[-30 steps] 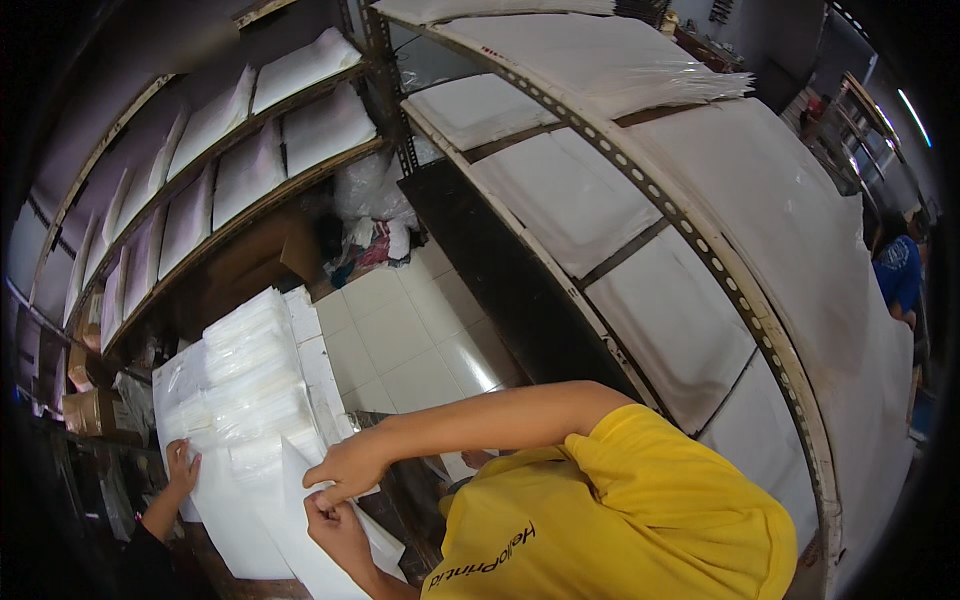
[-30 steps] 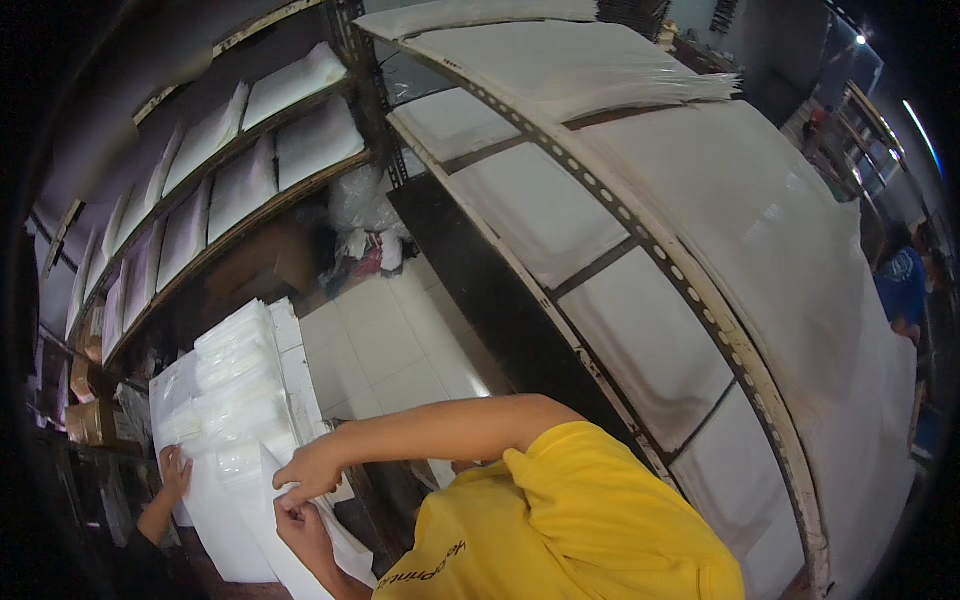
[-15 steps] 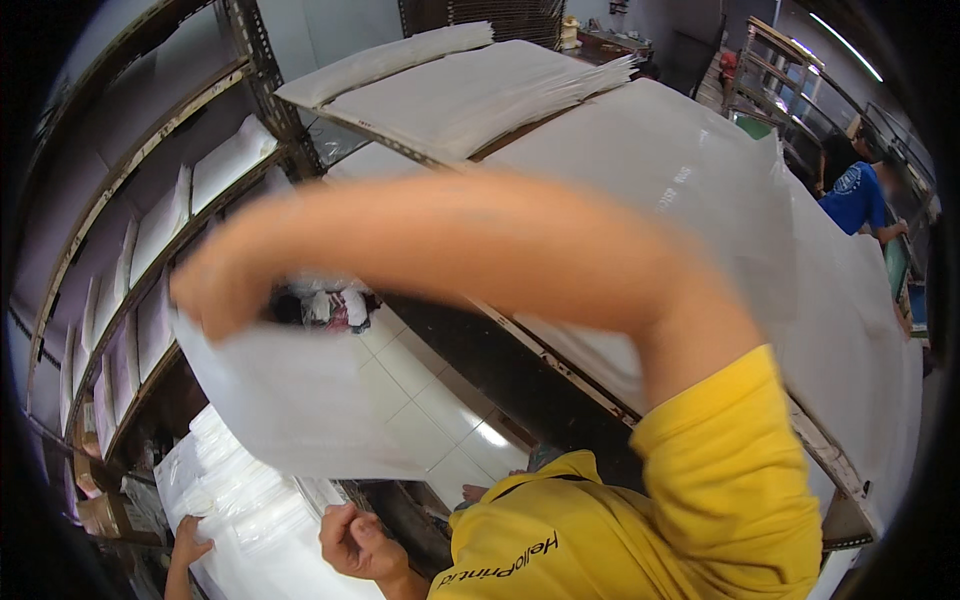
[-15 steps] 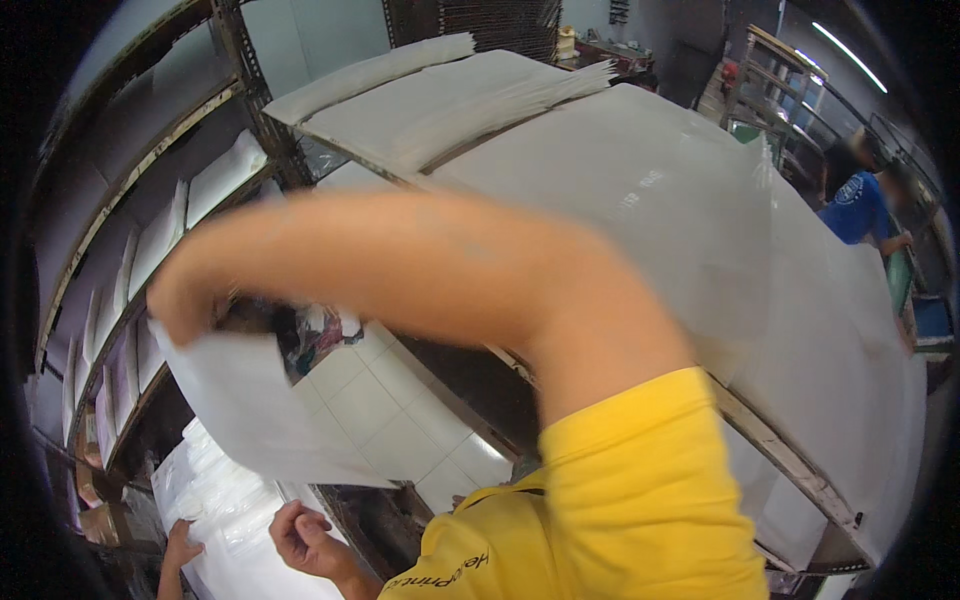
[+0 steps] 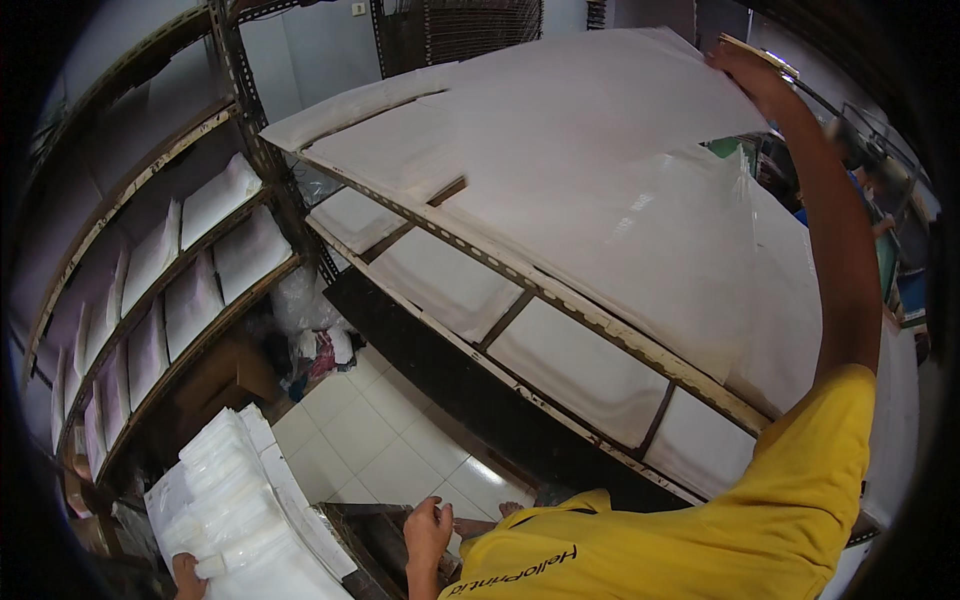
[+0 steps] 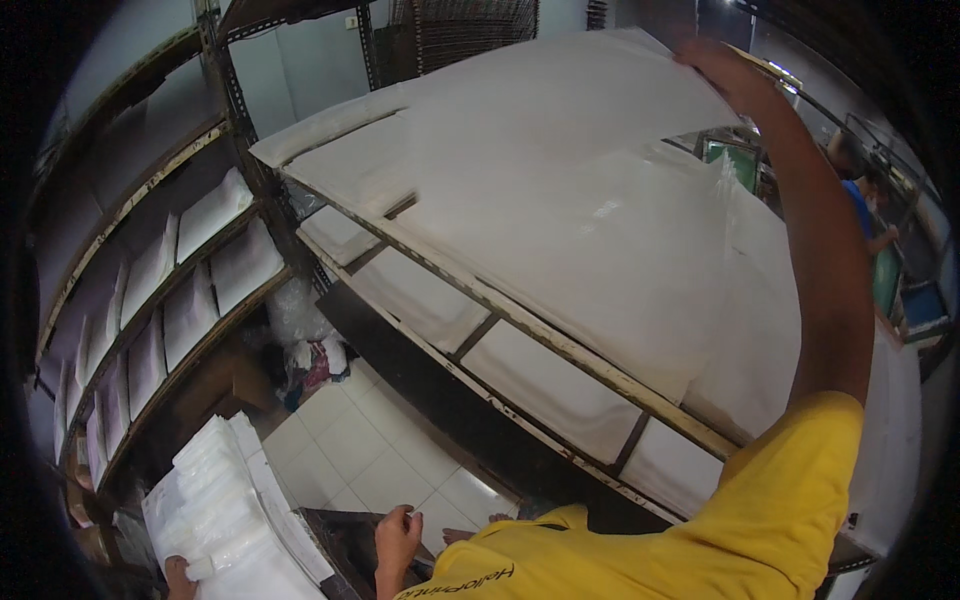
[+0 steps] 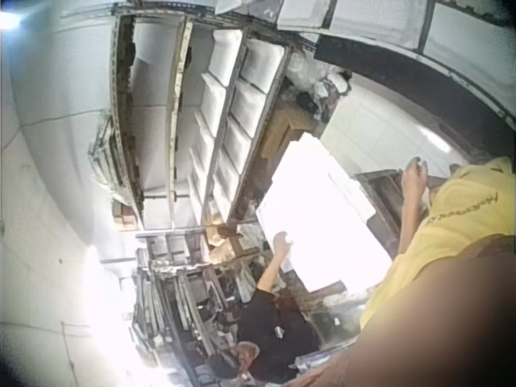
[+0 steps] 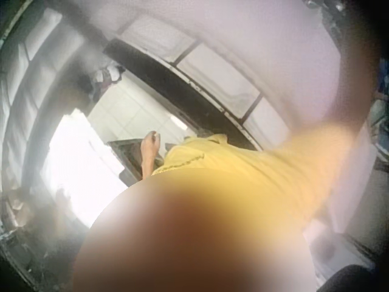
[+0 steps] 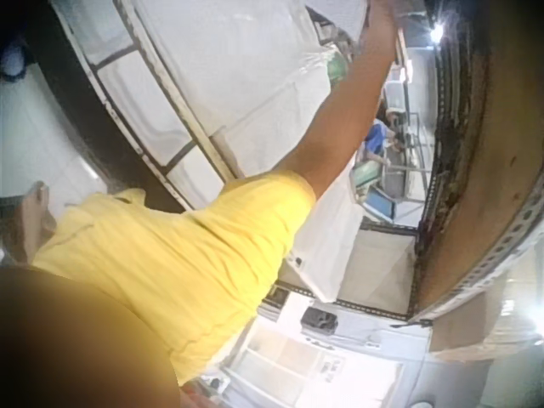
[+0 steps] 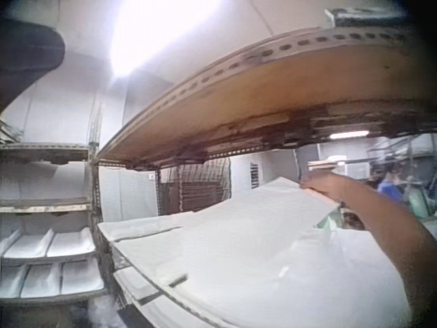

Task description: The person repeatedly picks up white sheets from a table and places them onto a metal shelving unit. The person handles the sheets one at a time, stacking them on the shelves.

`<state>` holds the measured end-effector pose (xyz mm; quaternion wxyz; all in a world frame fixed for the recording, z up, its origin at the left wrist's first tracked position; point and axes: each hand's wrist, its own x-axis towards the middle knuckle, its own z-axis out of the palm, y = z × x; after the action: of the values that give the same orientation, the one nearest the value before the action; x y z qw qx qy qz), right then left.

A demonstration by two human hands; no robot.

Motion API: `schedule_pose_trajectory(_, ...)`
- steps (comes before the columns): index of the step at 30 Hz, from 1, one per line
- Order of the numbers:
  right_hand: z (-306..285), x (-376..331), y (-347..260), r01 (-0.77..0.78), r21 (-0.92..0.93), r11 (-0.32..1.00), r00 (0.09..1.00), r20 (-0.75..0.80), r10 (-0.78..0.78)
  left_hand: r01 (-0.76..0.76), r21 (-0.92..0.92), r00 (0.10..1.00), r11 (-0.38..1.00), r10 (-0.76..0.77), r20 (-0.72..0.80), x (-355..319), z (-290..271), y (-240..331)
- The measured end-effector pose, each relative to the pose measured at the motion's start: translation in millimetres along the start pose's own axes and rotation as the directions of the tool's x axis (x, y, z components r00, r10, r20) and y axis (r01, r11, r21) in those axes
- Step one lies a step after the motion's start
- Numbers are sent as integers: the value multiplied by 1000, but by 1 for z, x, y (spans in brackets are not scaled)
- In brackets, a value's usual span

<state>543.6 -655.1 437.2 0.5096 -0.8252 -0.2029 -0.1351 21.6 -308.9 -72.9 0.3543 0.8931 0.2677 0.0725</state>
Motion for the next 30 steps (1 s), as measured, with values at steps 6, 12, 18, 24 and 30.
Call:
schedule_pose_trajectory(6, -62, -4, 114, -277, -132, 952, 955, -144, 258, 1, 23, 973, 1000, -7, 230, 14, 37, -12)
schedule_pose_trajectory(12, -37, -16, 136, -390, -434, 812, 920, -220, 325, 38, 43, 959, 998, -48, 279, 18, 45, 3)
schedule_pose_trajectory(18, -37, -20, 129, -411, -638, 651, 911, -252, 328, 71, 45, 948, 996, -81, 307, 4, 60, -14)
schedule_pose_trajectory(24, -31, -33, 122, -258, -775, 578, 962, -149, 230, 113, 68, 932, 991, -130, 340, -5, 66, -29)
schedule_pose_trajectory(30, -43, -20, 145, -151, -900, 410, 971, -58, 230, 93, 83, 934, 992, -116, 338, 2, 68, -24)
